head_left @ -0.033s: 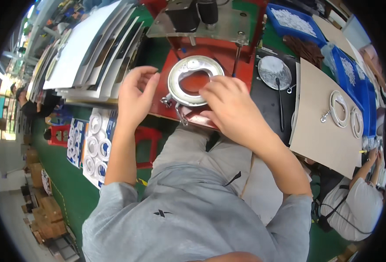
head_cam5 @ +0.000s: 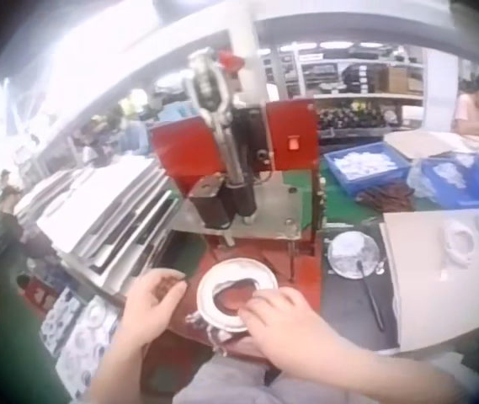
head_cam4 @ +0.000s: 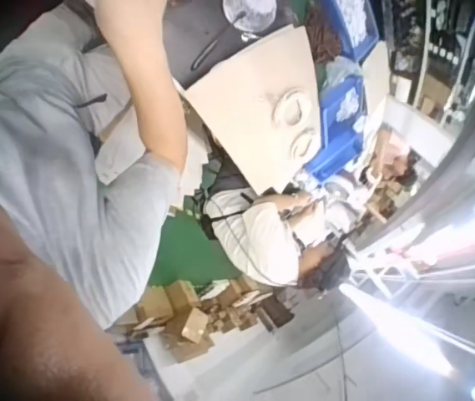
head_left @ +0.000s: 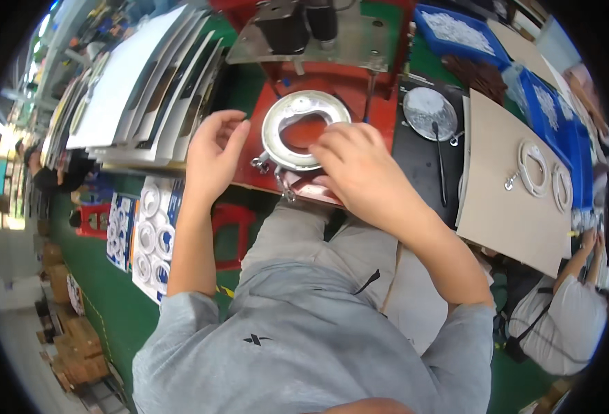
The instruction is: Apply lubricant to the inner groove of plastic rings using a brush and assemble them using a press machine.
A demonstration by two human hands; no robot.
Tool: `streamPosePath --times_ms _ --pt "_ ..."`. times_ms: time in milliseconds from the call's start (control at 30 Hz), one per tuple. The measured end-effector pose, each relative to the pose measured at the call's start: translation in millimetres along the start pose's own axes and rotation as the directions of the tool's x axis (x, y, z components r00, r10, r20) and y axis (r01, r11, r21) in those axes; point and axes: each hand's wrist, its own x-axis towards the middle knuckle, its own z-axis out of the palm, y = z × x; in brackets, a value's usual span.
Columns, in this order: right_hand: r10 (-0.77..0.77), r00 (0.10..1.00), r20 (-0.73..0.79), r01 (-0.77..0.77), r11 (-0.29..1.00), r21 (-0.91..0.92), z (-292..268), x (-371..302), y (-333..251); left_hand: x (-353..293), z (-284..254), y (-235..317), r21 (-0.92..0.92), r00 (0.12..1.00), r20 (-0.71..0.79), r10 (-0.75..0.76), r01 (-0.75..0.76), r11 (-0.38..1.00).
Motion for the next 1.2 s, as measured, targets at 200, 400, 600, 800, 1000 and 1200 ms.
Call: streamPosePath --times_ms 200,400,600,800,1000,1200 --pt "-0.095 0.995 -0.036 0.091 0.991 -0.094 15 15 10 16 9 -26 -0.206 0.966 0.248 -0.073 0.126 0.970" --pt "-0.129 0.988 -0.089 0.126 0.991 -0.036 3 -6 5 31 17 -23 -0.063 0.929 0.347 -0.128 0.160 0.985" --pt "0.166 0.983 -0.073 -0.157 0.981 0.109 -99 -88 -7 35 23 -7 0.153 0.937 0.339 -0.086 0.035 0.988" --pt "0.521 0.844 -0.126 -0.534 0.839 -0.104 -125 -128 83 45 22 -10 0.017 0.926 0.354 -0.133 0.136 0.991" --pt "0.589 0.792 -0.161 -0.606 0.729 -0.318 -109 -149 150 39 20 -12 -0.124 0.902 0.401 -0.159 0.225 0.966" --pt "0.606 0.758 -0.242 -0.647 0.646 -0.405 -98 -165 153 16 10 -3 -0.430 0.858 0.491 -0.152 0.390 0.814"
